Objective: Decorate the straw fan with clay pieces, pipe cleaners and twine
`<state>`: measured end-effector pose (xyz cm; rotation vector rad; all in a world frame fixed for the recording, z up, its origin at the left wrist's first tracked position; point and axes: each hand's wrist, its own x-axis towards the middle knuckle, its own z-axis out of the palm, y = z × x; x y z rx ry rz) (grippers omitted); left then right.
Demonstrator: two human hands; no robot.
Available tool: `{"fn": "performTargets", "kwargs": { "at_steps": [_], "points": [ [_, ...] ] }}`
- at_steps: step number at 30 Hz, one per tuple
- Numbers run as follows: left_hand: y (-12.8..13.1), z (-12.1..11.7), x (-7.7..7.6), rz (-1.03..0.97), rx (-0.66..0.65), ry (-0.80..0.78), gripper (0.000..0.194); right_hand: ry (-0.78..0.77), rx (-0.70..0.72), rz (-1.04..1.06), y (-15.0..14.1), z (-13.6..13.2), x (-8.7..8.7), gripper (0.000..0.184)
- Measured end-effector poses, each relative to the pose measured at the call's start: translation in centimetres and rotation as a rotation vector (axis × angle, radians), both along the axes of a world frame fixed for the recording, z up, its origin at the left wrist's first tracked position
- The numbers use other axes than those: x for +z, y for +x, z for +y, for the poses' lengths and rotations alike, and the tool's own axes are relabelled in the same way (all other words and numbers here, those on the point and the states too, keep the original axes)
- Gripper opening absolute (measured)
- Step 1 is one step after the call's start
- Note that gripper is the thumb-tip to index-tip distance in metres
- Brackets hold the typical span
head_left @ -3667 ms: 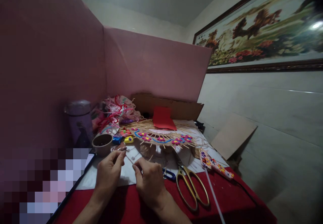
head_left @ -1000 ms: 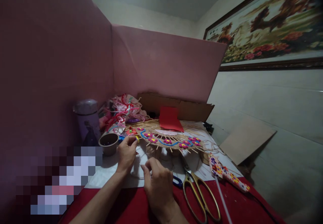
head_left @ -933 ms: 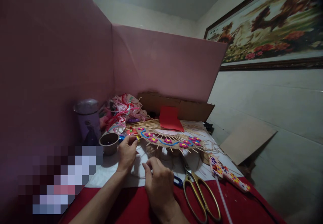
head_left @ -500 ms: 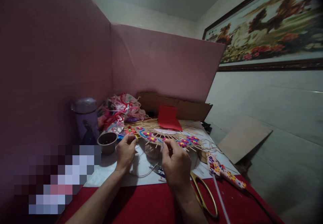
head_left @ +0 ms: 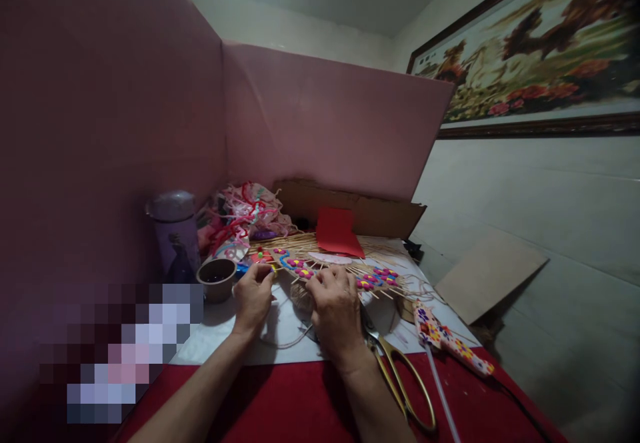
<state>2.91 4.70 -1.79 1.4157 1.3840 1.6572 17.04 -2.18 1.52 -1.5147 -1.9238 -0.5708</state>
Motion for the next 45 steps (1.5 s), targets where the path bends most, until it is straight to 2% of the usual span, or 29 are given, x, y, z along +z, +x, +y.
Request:
{"fn": "performTargets", "kwargs": {
  "at_steps": [13, 45],
  "points": [
    [-0.4, 0.5, -0.8, 0.170, 0.024, 0.065, 0.014, 0.134, 0.056, 0.008, -0.1, 0.3, -1.0, 0.018],
    [-0.4, 0.9, -1.0, 0.240, 0.063, 0.114, 0.012, 0.129, 0.052, 0.025, -0.3, 0.3, -1.2, 0.017]
  ]
}}
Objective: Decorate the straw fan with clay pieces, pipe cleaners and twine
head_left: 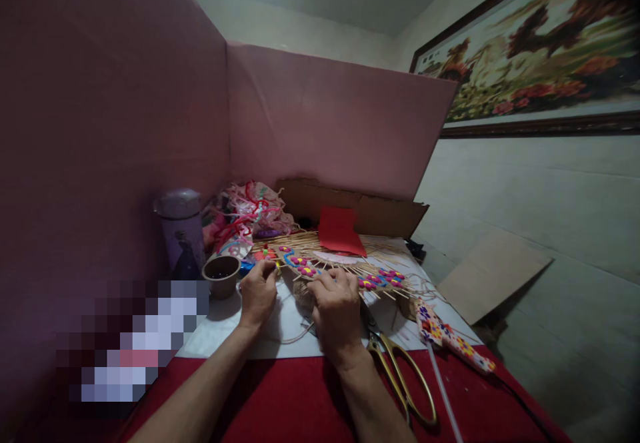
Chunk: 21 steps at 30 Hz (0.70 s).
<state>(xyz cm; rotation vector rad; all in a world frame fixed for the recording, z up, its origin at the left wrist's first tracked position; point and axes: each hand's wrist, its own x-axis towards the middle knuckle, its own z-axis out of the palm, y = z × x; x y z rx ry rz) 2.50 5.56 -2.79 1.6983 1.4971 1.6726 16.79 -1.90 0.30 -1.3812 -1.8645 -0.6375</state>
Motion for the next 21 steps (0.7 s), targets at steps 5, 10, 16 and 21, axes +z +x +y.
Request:
{"fn": "performTargets", "kwargs": {
  "at_steps": [5, 10, 16, 21],
  "points": [
    [0.03, -0.06, -0.05, 0.000, -0.003, 0.004, 0.013, -0.010, 0.008, 0.008, -0.05, -0.05, 0.08, 0.017],
    [0.07, 0.00, -0.05, 0.006, -0.005, 0.004, 0.013, -0.004, 0.016, 0.025, -0.09, -0.16, 0.13, 0.018],
    [0.07, -0.07, 0.07, 0.014, -0.005, 0.004, 0.012, -0.011, 0.009, 0.018, -0.14, -0.16, 0.13, 0.016],
    [0.05, -0.09, 0.02, 0.012, -0.007, 0.003, 0.014, -0.009, 0.016, 0.028, -0.15, -0.18, 0.17, 0.017]
  ]
}}
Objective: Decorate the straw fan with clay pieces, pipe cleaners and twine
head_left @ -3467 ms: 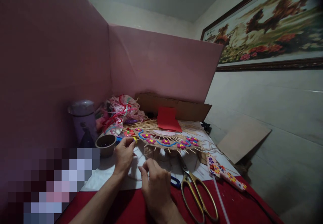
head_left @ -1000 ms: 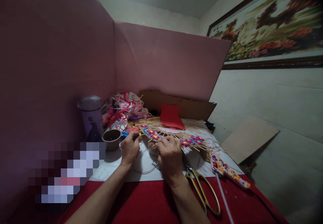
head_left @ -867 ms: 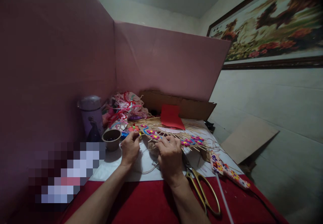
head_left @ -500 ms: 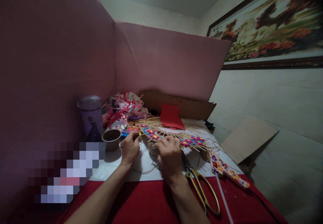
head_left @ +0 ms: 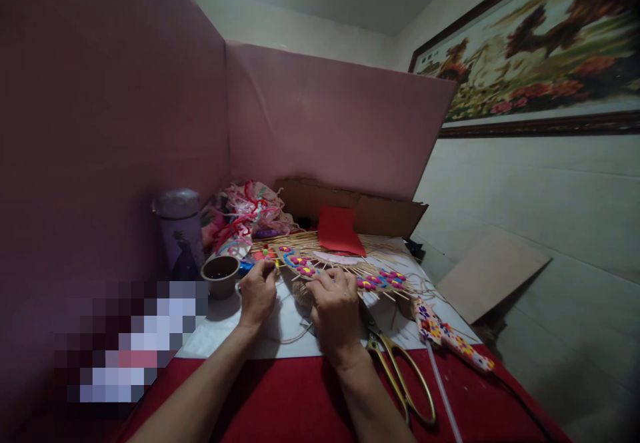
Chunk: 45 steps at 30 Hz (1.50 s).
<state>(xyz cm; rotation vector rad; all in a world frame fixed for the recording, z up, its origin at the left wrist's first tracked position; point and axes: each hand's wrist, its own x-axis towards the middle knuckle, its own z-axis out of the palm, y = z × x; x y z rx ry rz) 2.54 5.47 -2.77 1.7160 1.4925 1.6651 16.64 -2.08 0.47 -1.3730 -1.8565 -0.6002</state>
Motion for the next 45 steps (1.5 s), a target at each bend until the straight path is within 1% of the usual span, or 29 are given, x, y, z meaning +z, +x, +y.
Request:
{"fn": "performTargets", "kwargs": {
  "at_steps": [10, 45],
  "points": [
    [0.15, 0.06, 0.14, 0.000, 0.007, 0.006, 0.012, 0.008, 0.015, 0.010, 0.01, 0.19, -0.26, 0.016],
    [0.13, 0.22, -0.09, 0.012, 0.012, 0.018, 0.012, 0.010, 0.022, 0.022, -0.12, -0.01, -0.19, 0.017]
  ]
}}
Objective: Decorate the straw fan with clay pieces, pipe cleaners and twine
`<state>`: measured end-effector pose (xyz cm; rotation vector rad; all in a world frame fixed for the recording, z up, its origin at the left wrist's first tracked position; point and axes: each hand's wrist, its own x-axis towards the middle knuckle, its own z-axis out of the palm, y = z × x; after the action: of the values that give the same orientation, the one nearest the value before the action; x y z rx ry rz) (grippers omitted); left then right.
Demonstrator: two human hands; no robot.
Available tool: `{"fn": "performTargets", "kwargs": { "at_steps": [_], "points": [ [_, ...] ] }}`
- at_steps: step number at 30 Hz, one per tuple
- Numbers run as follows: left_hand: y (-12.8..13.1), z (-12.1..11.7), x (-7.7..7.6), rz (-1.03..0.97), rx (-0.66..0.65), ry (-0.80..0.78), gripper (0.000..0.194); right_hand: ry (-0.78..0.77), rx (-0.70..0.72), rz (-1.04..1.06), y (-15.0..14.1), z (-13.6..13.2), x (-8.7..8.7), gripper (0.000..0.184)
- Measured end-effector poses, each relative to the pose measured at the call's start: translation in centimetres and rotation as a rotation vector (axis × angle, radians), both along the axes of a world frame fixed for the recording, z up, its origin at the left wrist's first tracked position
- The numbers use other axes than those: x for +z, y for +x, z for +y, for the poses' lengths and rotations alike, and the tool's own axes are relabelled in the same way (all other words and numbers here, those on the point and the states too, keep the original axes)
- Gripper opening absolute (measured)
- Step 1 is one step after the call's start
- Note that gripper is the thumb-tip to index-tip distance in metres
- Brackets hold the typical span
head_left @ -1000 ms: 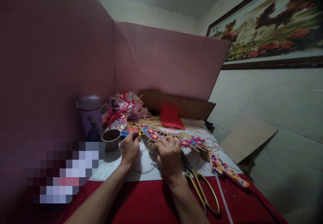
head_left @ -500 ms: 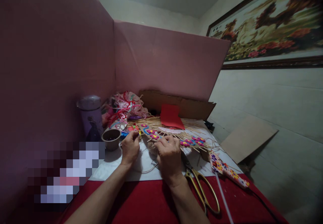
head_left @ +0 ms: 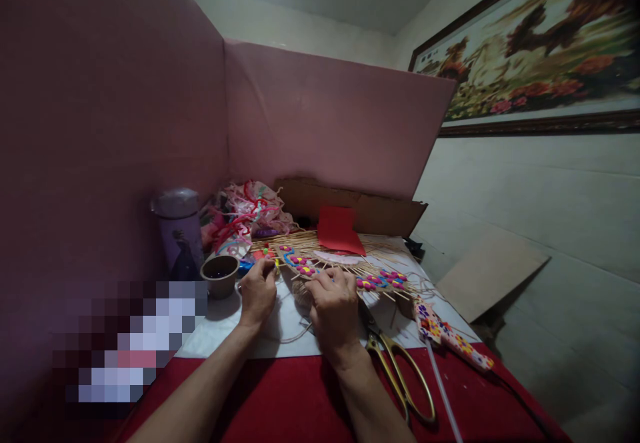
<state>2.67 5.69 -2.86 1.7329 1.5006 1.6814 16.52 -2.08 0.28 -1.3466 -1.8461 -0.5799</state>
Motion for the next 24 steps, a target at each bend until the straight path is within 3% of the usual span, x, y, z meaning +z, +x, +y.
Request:
{"fn": "performTargets", "kwargs": {
  "at_steps": [24],
  "points": [
    [0.06, -0.39, 0.48, 0.008, 0.011, -0.006, 0.014, -0.009, -0.006, -0.011, 0.07, -0.02, 0.03, 0.016]
  ]
}}
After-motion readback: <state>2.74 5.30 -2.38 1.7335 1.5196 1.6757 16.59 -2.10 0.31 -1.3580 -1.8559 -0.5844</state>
